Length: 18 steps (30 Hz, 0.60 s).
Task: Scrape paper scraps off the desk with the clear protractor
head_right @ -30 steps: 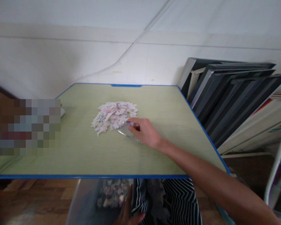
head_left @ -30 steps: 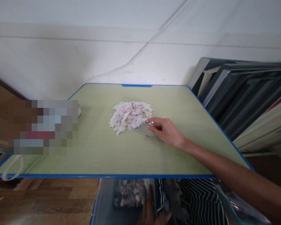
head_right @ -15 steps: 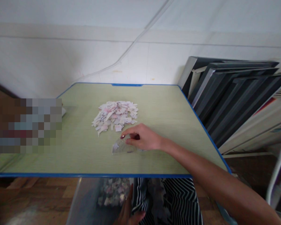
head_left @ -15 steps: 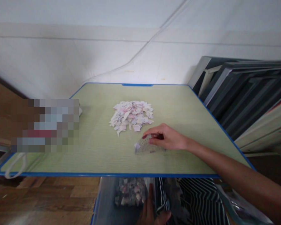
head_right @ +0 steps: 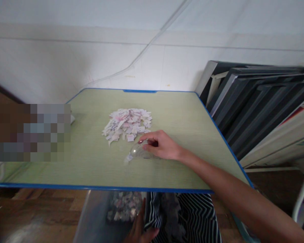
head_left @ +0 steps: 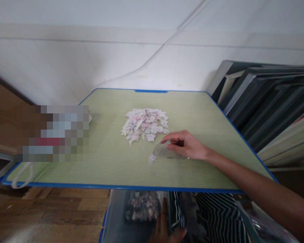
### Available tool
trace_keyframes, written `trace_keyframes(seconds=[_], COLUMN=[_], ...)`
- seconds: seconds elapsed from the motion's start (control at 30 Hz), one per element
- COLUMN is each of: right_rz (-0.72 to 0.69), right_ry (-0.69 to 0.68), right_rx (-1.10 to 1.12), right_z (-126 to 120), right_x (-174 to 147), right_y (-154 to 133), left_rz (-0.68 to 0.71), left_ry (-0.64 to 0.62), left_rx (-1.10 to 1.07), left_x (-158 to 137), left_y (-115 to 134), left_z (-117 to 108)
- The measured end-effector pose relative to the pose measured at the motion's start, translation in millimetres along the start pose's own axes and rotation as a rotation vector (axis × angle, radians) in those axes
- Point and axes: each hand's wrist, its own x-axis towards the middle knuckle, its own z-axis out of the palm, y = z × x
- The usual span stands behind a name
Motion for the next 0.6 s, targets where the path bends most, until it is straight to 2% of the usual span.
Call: trace_keyframes(seconds=[0.13,0.2,0.27,0.33,0.43,0.6], right_rz=[-0.090,-0.198,-0.337,-0.426,-0.374,-0.236], right_ry=[0.115,0.157,0.120,0.036,-0.030,-0.081], right_rx=[-0.328,-0.554,-0.751,-0.851,-0.816,-0.563], right_z=[-7,-12,-17,-21,-30,-49], right_x=[-5,-8,-12,-14,-17,-18], right_y=[-4,-7,-9,-12,-19,-25], left_rz=[0.006,0.030,0.065,0.094,0.109,0.113], left_ry=[0.039,0.052,0.055,0.053,0.042,0.055], left_rx=[0.015,0.045,0.087,0.131,0.150,0.084], left_x=[1,1,0,-1,-2,-2], left_y=[1,2,3,2,1,0], left_z=[4,3,1,-1,-2,0])
